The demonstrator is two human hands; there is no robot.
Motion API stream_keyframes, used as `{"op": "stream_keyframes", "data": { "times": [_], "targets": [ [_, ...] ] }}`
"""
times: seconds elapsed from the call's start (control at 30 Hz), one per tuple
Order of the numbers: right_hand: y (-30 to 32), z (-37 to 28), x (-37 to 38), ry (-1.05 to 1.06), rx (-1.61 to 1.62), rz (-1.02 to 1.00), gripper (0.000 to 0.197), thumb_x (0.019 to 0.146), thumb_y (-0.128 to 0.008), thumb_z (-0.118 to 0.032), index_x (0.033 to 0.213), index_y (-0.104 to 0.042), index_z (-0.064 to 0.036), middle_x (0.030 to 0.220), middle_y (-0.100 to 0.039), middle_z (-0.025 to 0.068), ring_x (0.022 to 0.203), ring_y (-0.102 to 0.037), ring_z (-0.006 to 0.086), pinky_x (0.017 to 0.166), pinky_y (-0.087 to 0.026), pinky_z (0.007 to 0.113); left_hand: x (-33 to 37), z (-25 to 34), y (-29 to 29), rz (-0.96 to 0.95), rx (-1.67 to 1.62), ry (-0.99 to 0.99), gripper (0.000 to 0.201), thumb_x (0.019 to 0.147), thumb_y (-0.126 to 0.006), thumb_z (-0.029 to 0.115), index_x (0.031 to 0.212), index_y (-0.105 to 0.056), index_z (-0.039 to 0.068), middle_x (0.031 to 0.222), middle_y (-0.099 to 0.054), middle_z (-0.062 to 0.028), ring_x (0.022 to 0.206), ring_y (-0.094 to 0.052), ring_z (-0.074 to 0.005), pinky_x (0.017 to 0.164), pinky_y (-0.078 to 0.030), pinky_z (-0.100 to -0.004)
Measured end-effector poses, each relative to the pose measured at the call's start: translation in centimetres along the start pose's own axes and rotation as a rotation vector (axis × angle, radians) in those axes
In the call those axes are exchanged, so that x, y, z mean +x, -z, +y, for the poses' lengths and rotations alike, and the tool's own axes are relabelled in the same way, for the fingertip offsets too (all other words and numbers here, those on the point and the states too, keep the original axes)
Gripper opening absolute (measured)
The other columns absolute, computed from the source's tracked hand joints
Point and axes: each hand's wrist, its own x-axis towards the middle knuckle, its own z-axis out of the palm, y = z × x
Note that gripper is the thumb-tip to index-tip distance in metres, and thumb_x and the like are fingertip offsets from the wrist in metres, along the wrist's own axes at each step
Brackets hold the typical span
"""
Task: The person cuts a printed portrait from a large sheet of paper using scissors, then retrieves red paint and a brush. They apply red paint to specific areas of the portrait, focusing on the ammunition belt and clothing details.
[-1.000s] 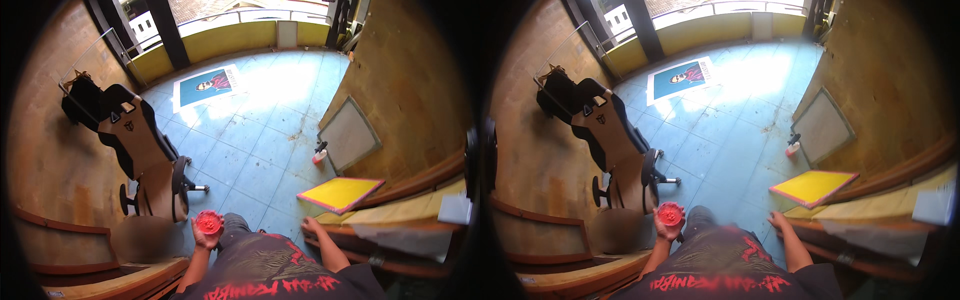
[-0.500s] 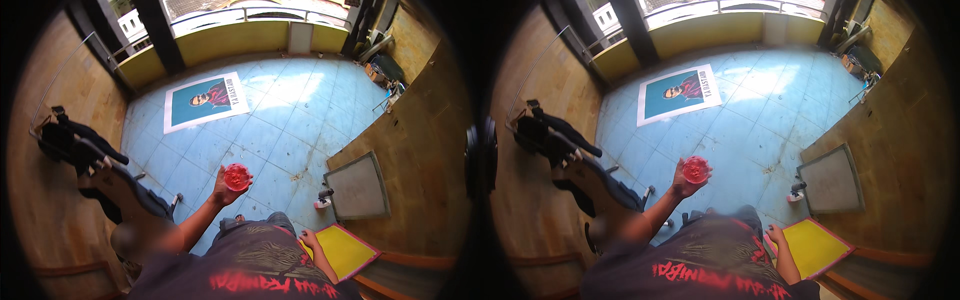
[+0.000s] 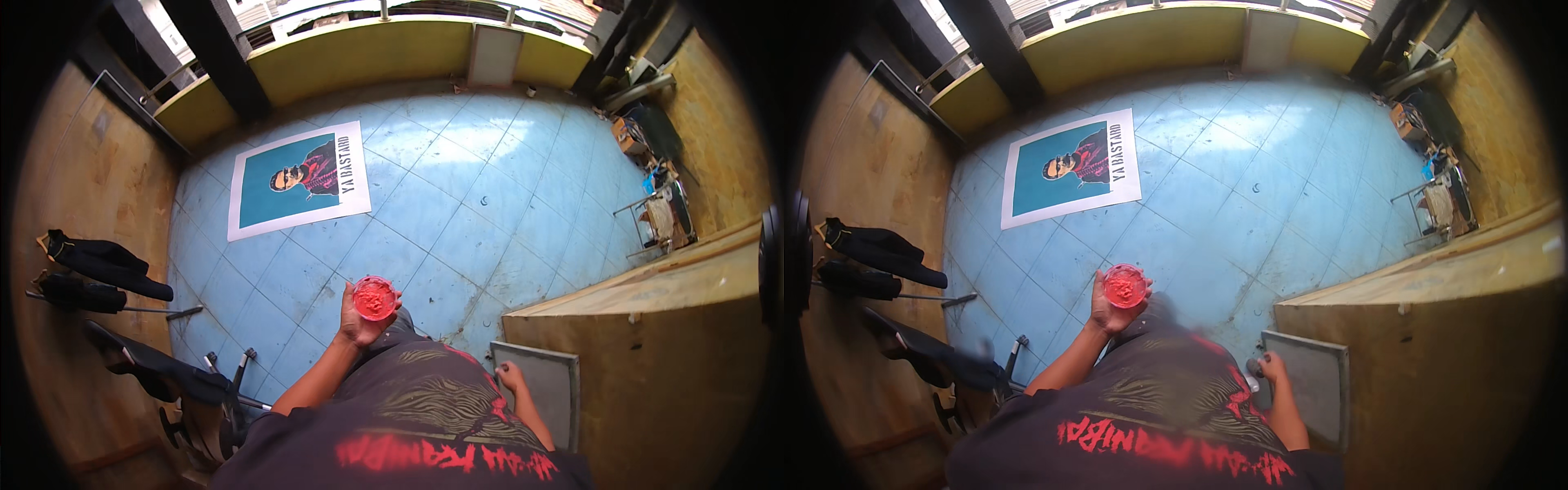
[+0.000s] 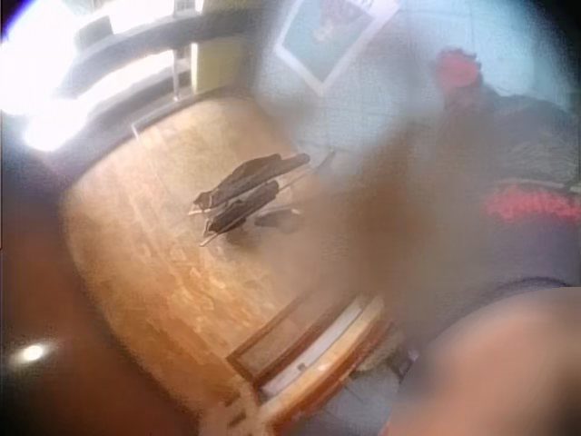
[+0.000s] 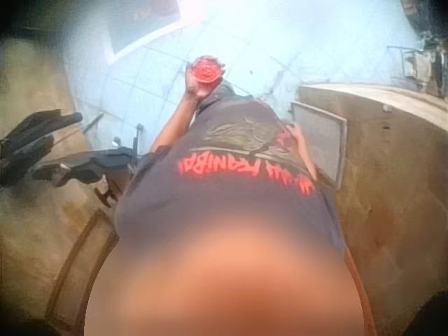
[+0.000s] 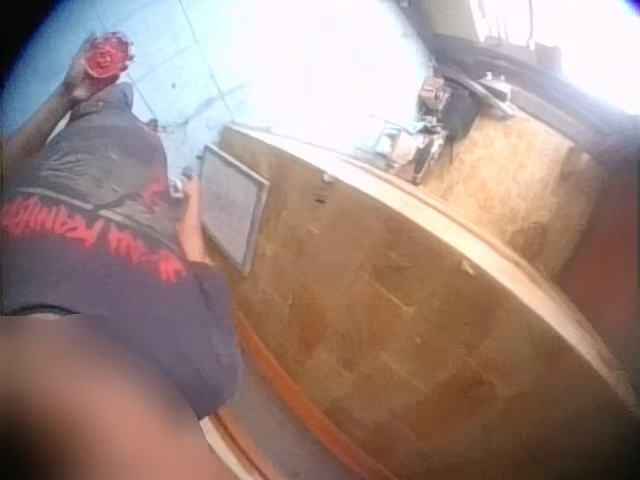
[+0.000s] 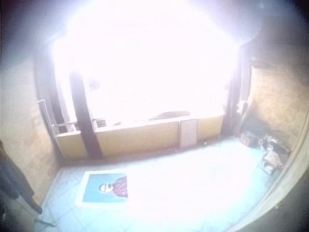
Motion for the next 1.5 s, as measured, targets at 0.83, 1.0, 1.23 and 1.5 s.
{"op": "stream_keyframes", "data": {
  "times": [0.83,1.0,1.23,1.5],
  "targets": [
    [35.9,5.2,45.7,-0.444,0.244,-0.417,0.048,0.078,-0.075,-0.033,0.109,-0.069,0.0026,0.105,-0.069,0.0233,0.102,-0.067,0.0323,0.087,-0.051,0.039,88.5,7.7,-47.5,-0.241,0.134,0.15,0.088,0.087,-0.037,0.076,0.134,-0.047,0.003,0.123,-0.06,-0.0213,0.104,-0.063,-0.0326,0.085,-0.053,-0.0415],
    [65.1,-8.7,69.4,-0.311,-0.02,-0.072,0.052,0.079,-0.074,-0.037,0.119,-0.063,-0.0048,0.111,-0.068,0.0184,0.102,-0.064,0.0338,0.089,-0.051,0.04,97.0,4.7,-50.7,-0.054,-0.025,0.032,0.085,0.087,-0.041,0.075,0.132,-0.048,0.004,0.122,-0.056,-0.0205,0.1,-0.059,-0.0313,0.083,-0.053,-0.0407],
    [99.1,-30.0,102.2,0.07,-0.097,0.351,0.041,0.085,-0.069,-0.026,0.118,-0.061,-0.0032,0.099,-0.069,0.0159,0.091,-0.066,0.0282,0.082,-0.052,0.037,112.6,3.6,-53.7,0.071,-0.156,-0.079,0.085,0.086,-0.042,0.076,0.132,-0.048,0.004,0.12,-0.057,-0.0193,0.098,-0.059,-0.0293,0.08,-0.054,-0.0389],
    [106.5,-41.3,121.1,0.086,-0.014,0.044,0.042,0.088,-0.068,-0.027,0.122,-0.06,-0.0043,0.1,-0.069,0.0131,0.091,-0.067,0.0255,0.081,-0.052,0.036,139.6,8.6,-65.3,0.015,-0.104,0.008,0.087,0.086,-0.044,0.074,0.134,-0.046,0.001,0.115,-0.061,-0.0207,0.097,-0.062,-0.0309,0.079,-0.054,-0.0393]
  ]
}}
